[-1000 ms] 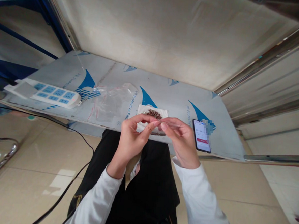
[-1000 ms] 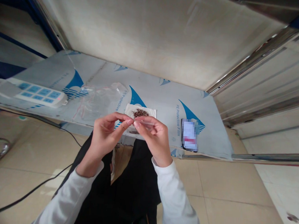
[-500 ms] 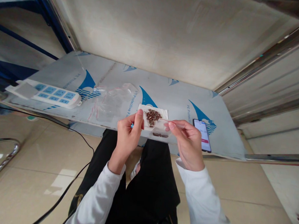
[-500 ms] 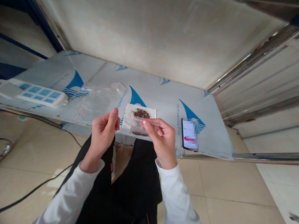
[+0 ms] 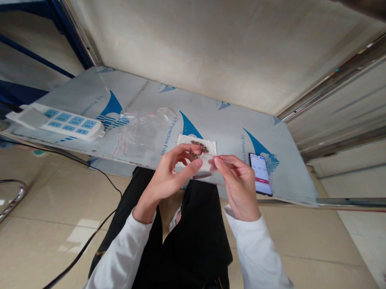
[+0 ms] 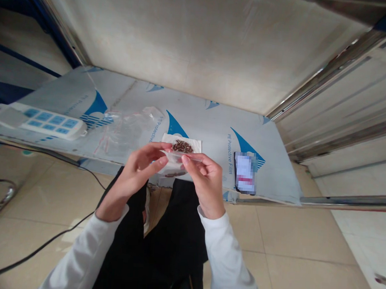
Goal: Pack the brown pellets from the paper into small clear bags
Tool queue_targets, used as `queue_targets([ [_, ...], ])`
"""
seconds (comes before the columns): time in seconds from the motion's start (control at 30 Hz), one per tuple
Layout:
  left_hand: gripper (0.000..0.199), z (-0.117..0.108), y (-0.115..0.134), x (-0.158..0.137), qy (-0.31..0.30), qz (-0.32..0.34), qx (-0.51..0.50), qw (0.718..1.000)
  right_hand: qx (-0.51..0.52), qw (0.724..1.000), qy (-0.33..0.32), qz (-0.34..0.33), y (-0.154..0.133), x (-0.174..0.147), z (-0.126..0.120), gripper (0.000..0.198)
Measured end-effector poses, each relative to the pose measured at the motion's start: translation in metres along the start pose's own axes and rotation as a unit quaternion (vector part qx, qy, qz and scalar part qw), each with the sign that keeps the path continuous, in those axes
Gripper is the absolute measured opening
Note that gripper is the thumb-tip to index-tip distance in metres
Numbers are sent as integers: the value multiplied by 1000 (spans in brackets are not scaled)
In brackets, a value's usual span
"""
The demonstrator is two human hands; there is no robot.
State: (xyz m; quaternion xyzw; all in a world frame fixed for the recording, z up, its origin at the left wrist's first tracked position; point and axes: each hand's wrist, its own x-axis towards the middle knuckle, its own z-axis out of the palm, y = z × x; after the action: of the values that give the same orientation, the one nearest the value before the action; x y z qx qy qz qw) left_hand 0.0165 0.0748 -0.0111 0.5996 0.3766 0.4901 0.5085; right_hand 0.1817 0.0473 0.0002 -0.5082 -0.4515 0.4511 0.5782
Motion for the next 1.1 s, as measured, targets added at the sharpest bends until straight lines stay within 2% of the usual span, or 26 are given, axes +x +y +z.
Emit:
queue_targets([
  [0.07, 27, 2, 2, 0, -29, -12, -51, 998, -14, 1000, -7, 0, 0, -1, 2, 12],
  [0.2, 18, 7, -1, 0, 31, -12, -36, 999, -22, 999, -31, 10, -1, -3, 6, 13],
  [0.4, 20, 9, -6, -1, 61, -17, 2, 998, -11, 999, -42, 32, 0, -6, 4, 12],
  [0.6, 21, 10, -2, 0, -24, -51, -75, 996, -36, 998, -44, 14, 0, -6, -2, 13],
  [0.67, 20, 11, -4, 0, -18, -49, -76, 996, -30, 998, -50, 25, 2, -7, -2, 16],
  [0.73, 19, 12, -6, 0, 13, -43, -64, 997, -13, 998, -43, 36, 4, -9, -2, 17],
  [0.87, 18, 15, -8, -1, 40, -44, -46, 997, 0, 1000, -1, 30, 7, -12, -4, 15],
  [1.0, 18, 17, -4, -1, -3, -80, -105, 991, -20, 1000, -8, 18, 6, -14, -8, 16],
  [1.1, 16, 20, -4, -2, -20, -78, -116, 990, -26, 999, -24, 29, 5, -14, -8, 17],
])
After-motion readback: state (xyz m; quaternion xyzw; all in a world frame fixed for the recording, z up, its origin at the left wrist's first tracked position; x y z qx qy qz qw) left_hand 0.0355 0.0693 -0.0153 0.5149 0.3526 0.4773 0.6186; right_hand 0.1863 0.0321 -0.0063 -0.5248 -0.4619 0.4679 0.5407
